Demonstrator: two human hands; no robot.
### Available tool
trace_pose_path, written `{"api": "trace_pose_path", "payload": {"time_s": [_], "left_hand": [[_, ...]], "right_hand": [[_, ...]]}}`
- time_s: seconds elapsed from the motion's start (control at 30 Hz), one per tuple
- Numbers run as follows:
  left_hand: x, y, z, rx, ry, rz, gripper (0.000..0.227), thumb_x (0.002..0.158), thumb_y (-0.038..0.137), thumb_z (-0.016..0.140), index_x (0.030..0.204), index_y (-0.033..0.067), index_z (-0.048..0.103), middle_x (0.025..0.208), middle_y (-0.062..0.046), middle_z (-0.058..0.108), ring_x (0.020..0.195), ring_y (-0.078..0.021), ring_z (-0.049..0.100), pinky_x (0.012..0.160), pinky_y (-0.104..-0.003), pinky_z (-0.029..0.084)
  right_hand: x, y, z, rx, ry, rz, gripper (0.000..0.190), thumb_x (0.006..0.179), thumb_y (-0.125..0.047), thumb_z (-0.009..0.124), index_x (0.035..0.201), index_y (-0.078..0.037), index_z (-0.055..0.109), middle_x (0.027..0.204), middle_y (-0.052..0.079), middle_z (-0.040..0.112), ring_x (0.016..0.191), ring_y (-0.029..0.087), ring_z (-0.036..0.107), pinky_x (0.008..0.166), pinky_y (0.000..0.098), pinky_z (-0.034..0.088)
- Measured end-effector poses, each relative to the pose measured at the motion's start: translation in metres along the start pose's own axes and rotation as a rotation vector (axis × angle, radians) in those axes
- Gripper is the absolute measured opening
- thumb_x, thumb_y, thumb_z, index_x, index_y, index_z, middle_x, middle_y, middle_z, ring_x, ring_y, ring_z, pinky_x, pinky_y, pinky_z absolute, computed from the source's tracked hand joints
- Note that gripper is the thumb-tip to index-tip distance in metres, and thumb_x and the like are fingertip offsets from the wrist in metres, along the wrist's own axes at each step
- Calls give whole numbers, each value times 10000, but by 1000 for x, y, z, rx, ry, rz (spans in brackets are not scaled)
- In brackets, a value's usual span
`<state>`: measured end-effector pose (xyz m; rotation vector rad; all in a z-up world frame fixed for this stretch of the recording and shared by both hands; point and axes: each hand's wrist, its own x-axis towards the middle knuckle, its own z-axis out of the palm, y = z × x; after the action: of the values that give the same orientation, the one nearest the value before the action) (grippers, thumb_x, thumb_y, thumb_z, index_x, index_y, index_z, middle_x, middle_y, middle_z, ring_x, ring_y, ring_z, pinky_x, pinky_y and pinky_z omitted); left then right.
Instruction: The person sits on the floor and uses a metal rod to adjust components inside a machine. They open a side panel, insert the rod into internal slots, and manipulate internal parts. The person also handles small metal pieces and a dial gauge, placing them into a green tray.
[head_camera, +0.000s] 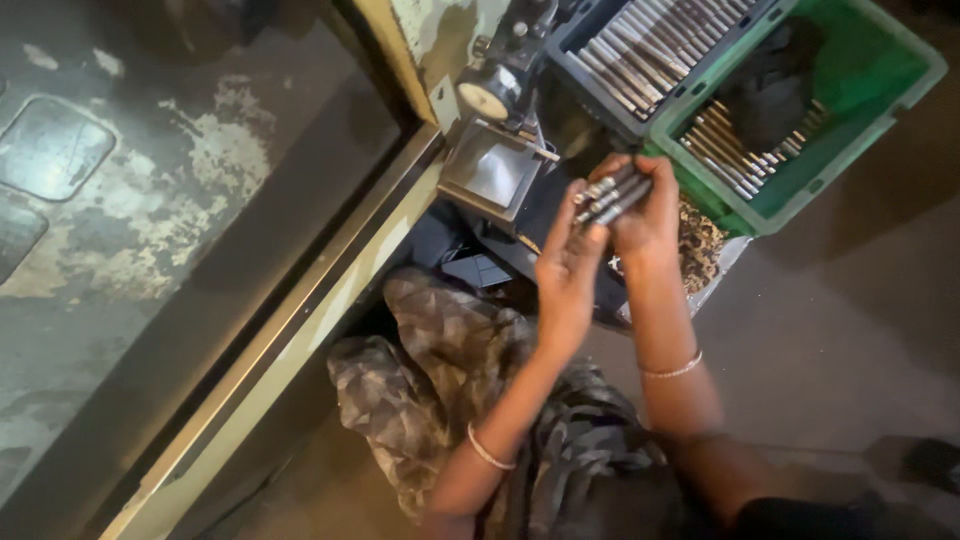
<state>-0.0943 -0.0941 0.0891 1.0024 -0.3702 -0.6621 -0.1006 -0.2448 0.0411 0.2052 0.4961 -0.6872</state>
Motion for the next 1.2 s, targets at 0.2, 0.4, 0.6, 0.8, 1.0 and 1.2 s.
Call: {"api": "trace_pose_path", "payload": {"time_s": [0.2,0.4,0.6,0.8,1.0,1.2], "left_hand": [[17,-104,-73,-557,201,-296,359,1054,133,611,1379,1,539,1331,-126,624,1232,-232,633,1087,-350,536],[15,-193,-119,-624,398,-464,190,1036,114,617,1205,37,579,1210,-130,651,1138,-258,659,1008,-408,584],[17,-209,-133,-601,416,-489,227,998,63,637,1206,-5,577,1186,-155,707,1118,-278,700,992,-403,594],[26,-205,-140,-567,362,-514,295,995,34,633,1280,-30,592,1163,-171,703,1042,-274,719,949,-386,610],[20,-196,-139,-487,241,-540,292,1020,38,616,1304,-26,642,1164,-150,718,1018,-236,718,931,-351,605],[11,-159,-136,-450,81,-531,312,1032,62,627,1332,-24,630,1213,-142,713,1068,-230,711,939,-317,595]], "right_hand": [[74,-11,-64,-385,248,11,95,843,-43,650,875,12,579,833,171,654,804,307,675,892,491,597],[133,-3,-128,-651,306,142,86,883,-75,650,925,-26,594,842,140,652,787,330,703,818,540,601],[140,-10,-137,-791,281,170,155,959,-61,629,1084,26,599,916,192,701,836,364,744,840,525,633],[132,-12,-138,-1136,212,41,171,970,-85,624,1105,18,602,915,135,670,820,299,711,727,500,650],[101,-14,-148,-1179,146,15,170,976,-52,643,1103,43,582,955,138,709,877,298,739,766,456,636],[41,10,-141,-1410,-52,-152,402,1048,-324,649,1152,60,712,995,108,751,881,209,687,781,314,531]]}}
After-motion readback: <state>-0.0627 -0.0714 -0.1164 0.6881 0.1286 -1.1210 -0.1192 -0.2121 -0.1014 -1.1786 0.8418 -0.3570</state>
